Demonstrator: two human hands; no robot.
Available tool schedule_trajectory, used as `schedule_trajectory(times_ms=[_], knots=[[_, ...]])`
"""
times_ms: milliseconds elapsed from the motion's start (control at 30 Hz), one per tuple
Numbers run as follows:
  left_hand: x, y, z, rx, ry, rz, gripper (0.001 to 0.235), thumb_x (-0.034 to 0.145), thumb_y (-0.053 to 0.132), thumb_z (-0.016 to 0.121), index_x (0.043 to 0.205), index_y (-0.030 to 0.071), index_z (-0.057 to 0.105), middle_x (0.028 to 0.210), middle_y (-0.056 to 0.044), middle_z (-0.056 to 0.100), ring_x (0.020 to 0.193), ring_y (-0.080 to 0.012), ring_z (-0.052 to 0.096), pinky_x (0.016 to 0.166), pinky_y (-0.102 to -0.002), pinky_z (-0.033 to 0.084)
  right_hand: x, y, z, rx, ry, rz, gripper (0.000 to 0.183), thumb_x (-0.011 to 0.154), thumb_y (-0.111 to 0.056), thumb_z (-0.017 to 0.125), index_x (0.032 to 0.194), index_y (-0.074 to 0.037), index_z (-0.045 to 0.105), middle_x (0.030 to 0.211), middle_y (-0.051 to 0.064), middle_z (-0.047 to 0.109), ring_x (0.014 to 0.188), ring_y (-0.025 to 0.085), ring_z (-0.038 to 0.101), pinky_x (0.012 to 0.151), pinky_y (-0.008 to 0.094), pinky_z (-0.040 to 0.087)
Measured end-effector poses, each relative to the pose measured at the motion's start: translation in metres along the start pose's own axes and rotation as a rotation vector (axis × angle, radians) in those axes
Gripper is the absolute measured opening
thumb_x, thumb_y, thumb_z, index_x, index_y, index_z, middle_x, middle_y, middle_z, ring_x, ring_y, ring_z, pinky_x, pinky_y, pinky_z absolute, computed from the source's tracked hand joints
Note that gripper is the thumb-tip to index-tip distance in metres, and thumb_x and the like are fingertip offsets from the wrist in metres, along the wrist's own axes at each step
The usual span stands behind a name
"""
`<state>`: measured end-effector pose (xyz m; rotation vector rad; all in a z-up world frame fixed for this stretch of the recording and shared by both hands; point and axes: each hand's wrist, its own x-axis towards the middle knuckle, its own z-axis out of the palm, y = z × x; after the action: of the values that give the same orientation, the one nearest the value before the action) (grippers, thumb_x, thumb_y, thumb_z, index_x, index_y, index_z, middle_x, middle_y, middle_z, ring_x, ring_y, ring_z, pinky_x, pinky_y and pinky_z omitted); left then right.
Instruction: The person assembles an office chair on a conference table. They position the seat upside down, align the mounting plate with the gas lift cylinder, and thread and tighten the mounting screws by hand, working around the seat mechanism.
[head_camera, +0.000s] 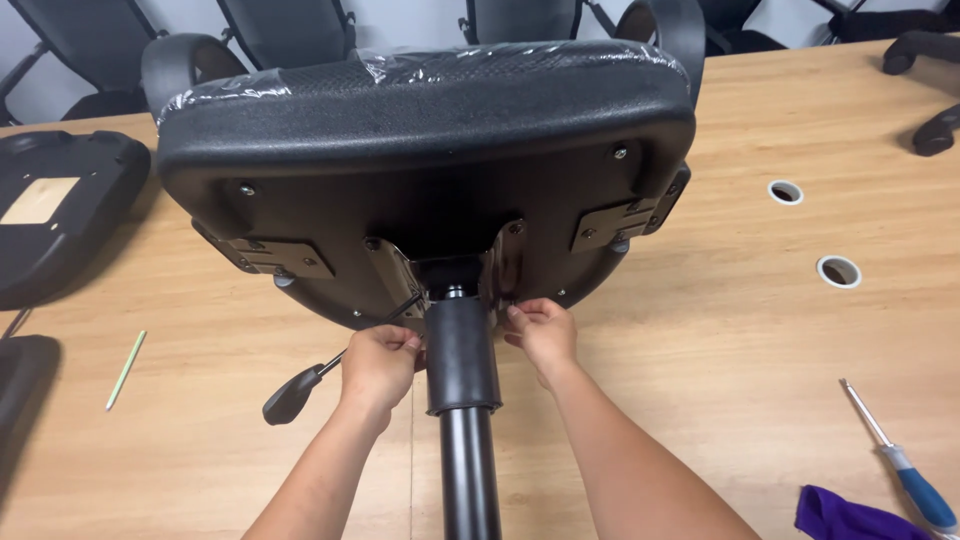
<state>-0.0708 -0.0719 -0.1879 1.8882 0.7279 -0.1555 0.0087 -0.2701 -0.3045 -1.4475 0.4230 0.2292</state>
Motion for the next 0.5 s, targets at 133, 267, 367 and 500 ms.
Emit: schedule_trajectory(times_ms=[133,267,367,500], knots=[[-0.005,0.006,0.003,0.041,-0.028,-0.010,0.019,0.096,0.008,0.065,0.109,-0.002,0.074,0.098,-0.012,0.080,0.088,-0.0173,0.076,0.080,-0.029,0.056,0.007,0.007,0.000,0.063,0.034,-0.009,0.017,0.095,-0.006,0.067,0.106,0.006,0.065,0.102,0.018,0.075,0.087,0.025,0.076,0.076,0.033,0.065],[0.002,-0.003,0.006,0.020,-0.068,-0.008,0.019,0.098,0.006,0.061,0.106,-0.005,0.074,0.095,-0.014,0.080,0.085,-0.0187,0.078,0.077,-0.031,0.057,0.011,0.011,0.009,0.183,0.099,0.016,0.017,0.094,-0.004,0.067,0.107,0.006,0.062,0.100,0.018,0.074,0.084,0.025,0.076,0.077,0.033,0.065],[0.006,-0.007,0.008,-0.020,-0.043,0.006,0.017,0.096,0.004,0.061,0.106,-0.003,0.073,0.096,-0.011,0.079,0.086,-0.0161,0.077,0.077,-0.028,0.058,0.010,0.008,0.019,0.294,0.176,0.071,0.018,0.093,-0.002,0.068,0.106,0.006,0.058,0.098,0.018,0.072,0.084,0.025,0.076,0.077,0.033,0.066],[0.001,-0.001,0.005,-0.003,-0.043,0.005,0.016,0.097,0.004,0.061,0.101,-0.004,0.074,0.094,-0.012,0.080,0.085,-0.0170,0.078,0.077,-0.029,0.057,0.002,0.002,0.024,0.415,0.224,0.129,0.017,0.093,-0.002,0.069,0.104,0.008,0.060,0.098,0.018,0.072,0.084,0.024,0.075,0.077,0.030,0.065]])
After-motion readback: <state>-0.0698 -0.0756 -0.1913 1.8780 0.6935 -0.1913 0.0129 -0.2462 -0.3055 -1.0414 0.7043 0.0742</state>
